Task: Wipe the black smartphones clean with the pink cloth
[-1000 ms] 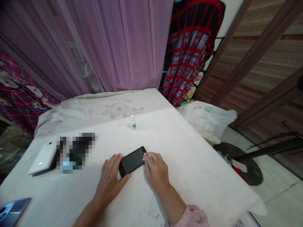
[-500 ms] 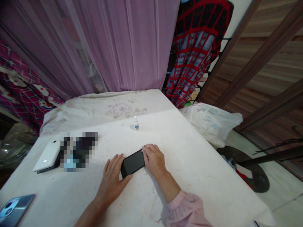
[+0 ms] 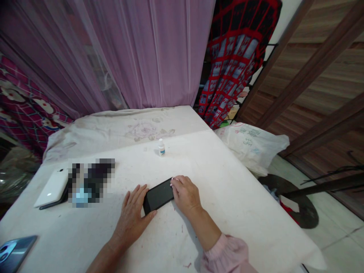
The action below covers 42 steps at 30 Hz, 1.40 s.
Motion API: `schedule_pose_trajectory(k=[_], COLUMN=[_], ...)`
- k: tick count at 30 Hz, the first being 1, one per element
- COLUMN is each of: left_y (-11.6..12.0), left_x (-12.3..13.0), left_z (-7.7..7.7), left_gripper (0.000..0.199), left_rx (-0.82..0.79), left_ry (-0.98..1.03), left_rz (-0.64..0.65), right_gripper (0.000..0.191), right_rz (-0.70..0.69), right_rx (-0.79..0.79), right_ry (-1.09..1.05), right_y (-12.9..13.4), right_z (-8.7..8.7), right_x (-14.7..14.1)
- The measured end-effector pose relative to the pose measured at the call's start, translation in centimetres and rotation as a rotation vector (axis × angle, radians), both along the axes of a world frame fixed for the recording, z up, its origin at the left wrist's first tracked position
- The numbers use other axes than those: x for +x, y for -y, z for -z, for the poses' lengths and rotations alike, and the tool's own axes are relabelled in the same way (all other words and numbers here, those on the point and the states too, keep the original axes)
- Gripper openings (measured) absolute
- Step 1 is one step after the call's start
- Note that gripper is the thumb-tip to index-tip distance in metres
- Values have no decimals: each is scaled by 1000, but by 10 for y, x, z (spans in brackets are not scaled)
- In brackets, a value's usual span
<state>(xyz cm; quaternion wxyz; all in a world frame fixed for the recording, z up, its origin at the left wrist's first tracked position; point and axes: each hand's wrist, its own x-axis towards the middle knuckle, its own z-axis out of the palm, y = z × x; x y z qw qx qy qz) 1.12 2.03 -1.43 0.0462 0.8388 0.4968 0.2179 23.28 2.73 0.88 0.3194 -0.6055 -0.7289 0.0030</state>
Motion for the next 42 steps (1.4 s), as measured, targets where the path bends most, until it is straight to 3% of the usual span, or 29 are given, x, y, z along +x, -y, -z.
schedule_pose_trajectory(k=[4,12,20,29,37,42], left_y=[0,0,-1,-1,-3,-2], left_x=[1,1,0,1,0,1], left_z=[0,1,-1,1,-2,-6], left_gripper=[57,57,59,59,61,61], left_rx=[9,5,-4,-1,-52,-113], left_ry=[4,8,-2,25,31,28], left_rz=[-9,-10,3,-1,4,4], right_gripper=[24,23,23,21,22,22], right_rz=[10,-6,15,5,50,17], right_rx=[15,-8,-4,-68,-62,-51], right_ry=[-11,-50,-4,10,53,115], right_y=[-12,29,-13,19,-12,-13], right_z=[1,3,-2,-1,-4,-9], right_x=[-3,11,0,11,-1,-17])
